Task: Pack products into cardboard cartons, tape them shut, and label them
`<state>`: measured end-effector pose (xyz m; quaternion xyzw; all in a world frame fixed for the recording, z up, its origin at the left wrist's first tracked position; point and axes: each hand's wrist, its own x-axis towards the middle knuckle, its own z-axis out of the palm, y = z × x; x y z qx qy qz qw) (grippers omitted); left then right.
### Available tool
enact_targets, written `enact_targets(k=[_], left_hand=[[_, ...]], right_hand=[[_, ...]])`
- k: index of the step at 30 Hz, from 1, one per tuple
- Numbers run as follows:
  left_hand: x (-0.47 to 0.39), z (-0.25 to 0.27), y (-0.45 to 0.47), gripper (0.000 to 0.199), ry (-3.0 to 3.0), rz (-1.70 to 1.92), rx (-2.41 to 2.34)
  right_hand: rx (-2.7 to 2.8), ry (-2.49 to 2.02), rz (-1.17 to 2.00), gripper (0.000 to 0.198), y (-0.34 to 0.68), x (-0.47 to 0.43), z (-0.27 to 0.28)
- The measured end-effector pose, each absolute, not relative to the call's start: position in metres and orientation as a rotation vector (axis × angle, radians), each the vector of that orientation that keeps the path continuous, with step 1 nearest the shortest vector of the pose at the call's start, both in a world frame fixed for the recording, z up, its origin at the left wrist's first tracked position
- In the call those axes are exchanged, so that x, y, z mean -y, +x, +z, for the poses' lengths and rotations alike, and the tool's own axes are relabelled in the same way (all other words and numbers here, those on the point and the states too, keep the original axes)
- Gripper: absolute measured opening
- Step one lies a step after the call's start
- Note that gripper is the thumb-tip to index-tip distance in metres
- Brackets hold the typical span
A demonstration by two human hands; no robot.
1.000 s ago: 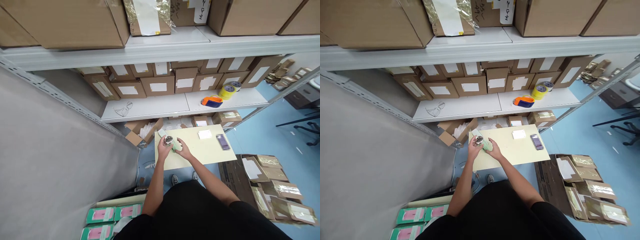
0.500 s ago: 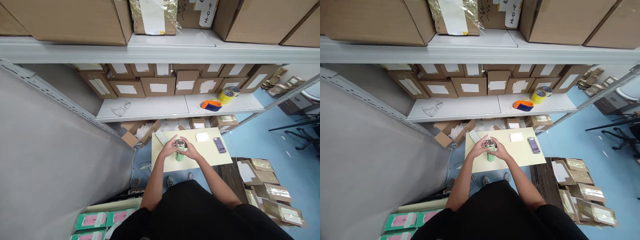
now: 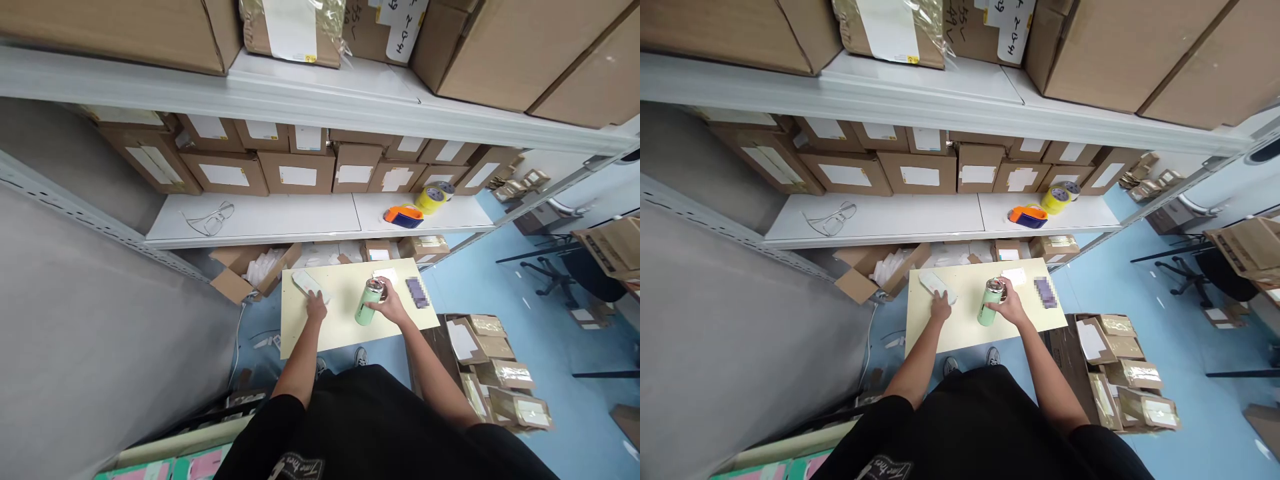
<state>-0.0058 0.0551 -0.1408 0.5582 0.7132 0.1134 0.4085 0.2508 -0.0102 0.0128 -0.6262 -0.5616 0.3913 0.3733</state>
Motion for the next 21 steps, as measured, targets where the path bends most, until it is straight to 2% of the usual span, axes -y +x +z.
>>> enact_targets(k=[3, 5, 9, 11, 13, 17, 21], left_hand=[[-0.042, -0.143, 0.006, 0.057, 1.47, 0.308, -1.799], [-0.037, -0.145, 0.005, 0.055, 1.466, 0.358, -1.853], [-0.032, -0.152, -0.02, 0.073, 1.151, 0.583, -2.121], [-0.034, -0.156, -0.035, 0.084, 1.003, 0.689, -2.108], [-0.038, -0.159, -0.047, 0.087, 0.969, 0.754, -2.02], [-0.053, -0.158, -0.057, 0.069, 1.012, 0.745, -1.958], [-0.063, -0.156, -0.055, 0.053, 1.095, 0.554, -1.992]], right_hand=[[1.413, -1.616, 1.002, 0.085, 0.255, 0.01, 0.011], [1.408, -1.621, 0.997, 0.087, 0.256, 0.009, 0.01], [1.434, -1.625, 0.988, 0.086, 0.256, 0.007, 0.01], [1.459, -1.62, 0.984, 0.085, 0.255, 0.006, 0.011], [1.476, -1.624, 0.977, 0.084, 0.253, 0.005, 0.01], [1.484, -1.629, 0.986, 0.082, 0.249, 0.003, 0.009], [1.484, -1.654, 1.005, 0.082, 0.246, 0.001, 0.01]])
